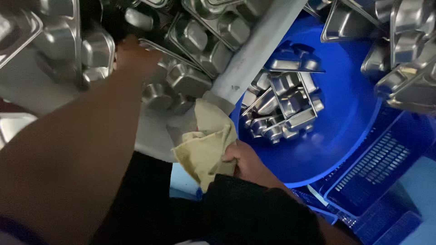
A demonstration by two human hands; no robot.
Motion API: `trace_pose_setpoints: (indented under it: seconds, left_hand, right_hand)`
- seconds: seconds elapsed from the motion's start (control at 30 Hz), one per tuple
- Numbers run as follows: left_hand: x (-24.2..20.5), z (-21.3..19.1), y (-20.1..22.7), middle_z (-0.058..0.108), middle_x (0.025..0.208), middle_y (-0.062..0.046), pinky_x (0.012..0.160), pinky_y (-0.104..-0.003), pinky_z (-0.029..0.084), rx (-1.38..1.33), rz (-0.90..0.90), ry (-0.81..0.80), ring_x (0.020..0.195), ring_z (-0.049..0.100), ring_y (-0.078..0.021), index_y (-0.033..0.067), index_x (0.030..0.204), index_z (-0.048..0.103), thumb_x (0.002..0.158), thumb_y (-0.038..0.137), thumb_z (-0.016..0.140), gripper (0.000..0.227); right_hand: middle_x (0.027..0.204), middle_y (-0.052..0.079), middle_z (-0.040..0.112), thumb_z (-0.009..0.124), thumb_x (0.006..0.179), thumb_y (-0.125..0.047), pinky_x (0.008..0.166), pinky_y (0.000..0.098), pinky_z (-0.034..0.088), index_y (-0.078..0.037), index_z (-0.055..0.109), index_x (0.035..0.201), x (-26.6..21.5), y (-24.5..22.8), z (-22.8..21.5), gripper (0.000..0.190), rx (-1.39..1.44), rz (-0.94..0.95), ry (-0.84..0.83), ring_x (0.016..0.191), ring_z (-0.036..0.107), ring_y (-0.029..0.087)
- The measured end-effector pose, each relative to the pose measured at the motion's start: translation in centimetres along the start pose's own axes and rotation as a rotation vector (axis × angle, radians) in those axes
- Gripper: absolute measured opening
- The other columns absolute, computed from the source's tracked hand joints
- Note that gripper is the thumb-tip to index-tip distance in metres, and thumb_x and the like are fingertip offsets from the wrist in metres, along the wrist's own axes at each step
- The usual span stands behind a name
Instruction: The person repeatedly picks stainless steel compartment trays from a large pile, wipes each tray with a cloth, and places them into blue plastic baskets. The process continues with multiple trays handled one at a time.
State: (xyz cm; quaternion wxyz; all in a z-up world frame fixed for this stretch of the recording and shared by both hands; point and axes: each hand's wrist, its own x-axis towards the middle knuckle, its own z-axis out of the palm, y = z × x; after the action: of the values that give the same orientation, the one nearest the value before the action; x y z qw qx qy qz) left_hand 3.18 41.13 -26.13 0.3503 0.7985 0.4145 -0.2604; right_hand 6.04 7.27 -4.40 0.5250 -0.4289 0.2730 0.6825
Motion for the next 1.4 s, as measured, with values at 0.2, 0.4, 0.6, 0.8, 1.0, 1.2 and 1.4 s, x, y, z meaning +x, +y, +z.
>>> trace_pose_setpoints:
  seconds: [0.2,0.4,0.6,0.8,1.0,1.2,1.4]
  left_hand:
    - [-4.2,-5.6,2.3,0.061,0.134,-0.018,0.095,-0.044,0.056,-0.012,0.064,-0.065,0.114,0.068,-0.0327,0.0121,0.14,0.055,0.09,0.032,0.065,0.054]
    - [-18.3,-7.3,11.4,0.061,0.135,-0.018,0.092,-0.044,0.06,-0.333,0.122,-0.394,0.108,0.075,-0.0327,0.0124,0.143,0.054,0.084,0.03,0.067,0.063]
    - [-27.4,-14.0,15.5,0.045,0.153,-0.014,0.117,-0.046,0.036,-0.002,0.658,-0.11,0.143,0.042,-0.0346,0.0253,0.15,0.054,0.08,0.047,0.075,0.076]
    - [-26.4,-15.7,16.6,0.042,0.157,-0.021,0.115,-0.045,0.038,-1.002,0.863,-0.462,0.144,0.045,-0.0351,0.0109,0.162,0.006,0.079,0.035,0.077,0.112]
    - [-28.1,-17.1,18.7,0.048,0.154,-0.018,0.11,-0.043,0.042,-1.178,0.708,-0.527,0.139,0.051,-0.0335,0.0205,0.163,0.014,0.079,0.032,0.07,0.102]
    - [-30.4,-16.2,20.0,0.062,0.139,-0.017,0.105,-0.044,0.048,-1.282,0.552,-0.434,0.126,0.062,-0.033,0.019,0.157,0.036,0.081,0.037,0.066,0.084]
    - [-33.1,-13.6,21.2,0.071,0.124,-0.017,0.091,-0.051,0.054,-1.222,0.271,-0.529,0.108,0.07,-0.034,0.0113,0.141,0.056,0.082,0.05,0.063,0.072]
  right_hand:
    - [0.123,0.015,0.066,0.053,0.08,-0.012,0.099,0.0494,0.054,-0.001,0.054,0.137,-1.7,-0.7,2.4,0.058,0.038,-0.053,0.064,0.113,0.066,0.032]
    - [0.128,0.022,0.065,0.052,0.077,-0.011,0.107,0.0538,0.05,0.001,0.055,0.135,1.0,-3.5,4.3,0.059,0.114,-0.197,-0.066,0.118,0.065,0.039]
    - [0.124,0.016,0.069,0.052,0.085,-0.029,0.098,0.0541,0.053,-0.01,0.059,0.129,-3.6,-8.2,8.0,0.048,0.256,-0.454,-0.01,0.112,0.068,0.035]
    - [0.105,0.01,0.07,0.066,0.098,-0.025,0.081,0.0421,0.058,-0.007,0.065,0.122,-6.7,-12.0,12.7,0.03,-0.133,-0.751,0.029,0.093,0.069,0.026]
    - [0.099,0.01,0.074,0.067,0.092,-0.032,0.073,0.0397,0.059,-0.005,0.07,0.116,-9.4,-12.3,15.5,0.036,-0.124,-0.775,0.126,0.085,0.073,0.025]
    - [0.105,0.011,0.075,0.066,0.093,-0.036,0.077,0.0399,0.06,-0.003,0.067,0.121,-10.6,-12.2,14.5,0.043,-0.221,-0.747,0.104,0.09,0.074,0.025]
    - [0.107,0.008,0.075,0.064,0.093,-0.037,0.078,0.0402,0.06,-0.009,0.068,0.124,-12.5,-10.7,11.8,0.042,-0.321,-0.753,0.064,0.092,0.074,0.025]
